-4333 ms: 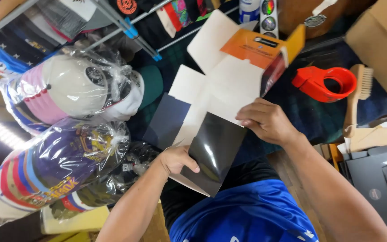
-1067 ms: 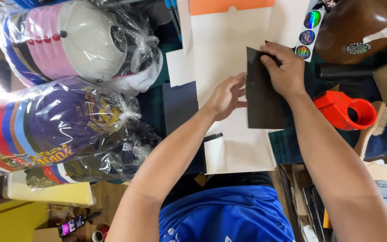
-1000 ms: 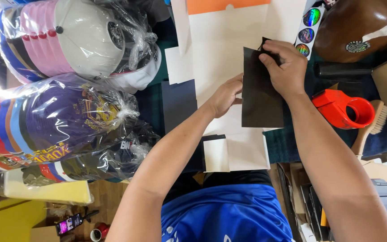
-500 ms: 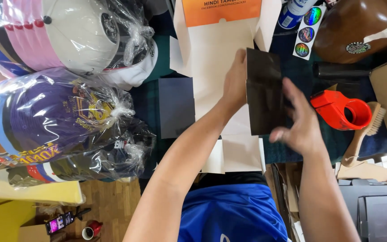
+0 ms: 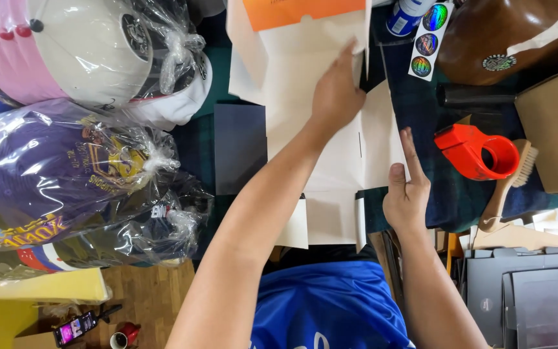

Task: The person opens a black box, removes a smaller black box, and then assembles a white and orange box by folding its flaps and inserting black inserts. They then place the smaller black box inside the assembled box and close it.

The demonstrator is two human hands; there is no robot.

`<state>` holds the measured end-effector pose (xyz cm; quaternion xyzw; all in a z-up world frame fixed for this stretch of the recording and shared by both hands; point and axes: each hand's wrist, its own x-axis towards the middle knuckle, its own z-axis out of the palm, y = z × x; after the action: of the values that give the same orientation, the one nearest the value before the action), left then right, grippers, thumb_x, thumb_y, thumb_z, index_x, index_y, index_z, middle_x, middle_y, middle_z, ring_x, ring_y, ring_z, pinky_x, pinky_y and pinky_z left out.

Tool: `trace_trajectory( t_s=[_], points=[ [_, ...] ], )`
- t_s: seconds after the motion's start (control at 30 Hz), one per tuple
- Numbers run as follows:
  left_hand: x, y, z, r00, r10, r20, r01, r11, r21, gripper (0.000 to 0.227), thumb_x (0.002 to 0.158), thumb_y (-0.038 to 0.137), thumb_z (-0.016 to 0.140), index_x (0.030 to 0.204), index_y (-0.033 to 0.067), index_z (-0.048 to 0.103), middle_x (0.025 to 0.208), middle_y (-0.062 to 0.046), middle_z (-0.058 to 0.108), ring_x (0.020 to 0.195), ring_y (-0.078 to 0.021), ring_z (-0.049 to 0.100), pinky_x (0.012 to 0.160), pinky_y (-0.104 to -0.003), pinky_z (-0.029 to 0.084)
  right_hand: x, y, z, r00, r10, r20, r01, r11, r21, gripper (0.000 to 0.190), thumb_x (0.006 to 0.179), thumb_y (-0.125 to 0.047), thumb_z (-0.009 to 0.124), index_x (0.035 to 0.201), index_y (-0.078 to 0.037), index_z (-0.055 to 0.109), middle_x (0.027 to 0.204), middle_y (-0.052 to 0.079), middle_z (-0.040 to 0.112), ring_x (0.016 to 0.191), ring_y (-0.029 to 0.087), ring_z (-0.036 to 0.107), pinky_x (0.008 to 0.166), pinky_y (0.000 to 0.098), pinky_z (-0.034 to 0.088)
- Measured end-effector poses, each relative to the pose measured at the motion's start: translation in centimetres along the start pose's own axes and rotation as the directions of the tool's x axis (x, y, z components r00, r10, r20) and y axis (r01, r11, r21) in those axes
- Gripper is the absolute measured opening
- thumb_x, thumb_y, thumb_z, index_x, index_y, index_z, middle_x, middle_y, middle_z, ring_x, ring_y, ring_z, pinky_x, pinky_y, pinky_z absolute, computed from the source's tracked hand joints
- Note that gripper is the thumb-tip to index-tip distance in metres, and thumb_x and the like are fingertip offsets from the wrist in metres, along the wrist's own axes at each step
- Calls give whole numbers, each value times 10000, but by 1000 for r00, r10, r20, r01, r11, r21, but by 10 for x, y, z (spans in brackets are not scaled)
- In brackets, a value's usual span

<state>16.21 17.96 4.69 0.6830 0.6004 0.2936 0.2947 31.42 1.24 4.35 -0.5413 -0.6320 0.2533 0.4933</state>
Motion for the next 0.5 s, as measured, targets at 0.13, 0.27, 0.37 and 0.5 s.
trace_trajectory(
  t_s=[0.13, 0.27, 0.37, 0.5],
  points=[
    [-17, -12, 28, 996, 63, 70, -65, 997, 29, 724, 871, 72, 656, 1524, 205, 373, 1369, -184, 629, 1130, -442, 719, 1001, -540, 588, -13, 29, 5, 999, -8, 47, 3, 996, 90, 570, 1129, -382, 371, 1538, 1, 478, 1520, 260, 515, 1420, 409, 462, 1175, 537, 361],
    [-37, 5, 23, 979, 175, 101, -182, 982, 58, 504, 869, 179, 690, 1328, 188, 481, 1473, -164, 477, 943, -451, 760, 879, -534, 649, -24, 72, -4, 999, 7, -33, -4, 996, 86, 541, 1139, -328, 406, 1494, 75, 471, 1444, 283, 535, 1342, 399, 506, 1155, 593, 367],
    [-47, 10, 22, 958, 274, 87, -278, 960, 41, 369, 909, 271, 668, 1245, 172, 550, 1505, -159, 446, 1043, -450, 731, 860, -515, 659, -20, 64, -9, 999, -3, -48, 6, 998, 69, 496, 1156, -296, 417, 1474, 80, 478, 1404, 263, 557, 1312, 363, 526, 1155, 592, 364],
    [-58, 7, 8, 922, 368, 121, -372, 928, 12, 330, 998, 437, 590, 1239, 214, 630, 1610, -46, 338, 1397, -447, 542, 1004, -492, 633, -4, 23, -8, 998, -14, -54, 25, 981, 194, 400, 1139, -173, 488, 1444, 86, 477, 1371, 230, 575, 1291, 318, 539, 1163, 573, 399]
  ],
)
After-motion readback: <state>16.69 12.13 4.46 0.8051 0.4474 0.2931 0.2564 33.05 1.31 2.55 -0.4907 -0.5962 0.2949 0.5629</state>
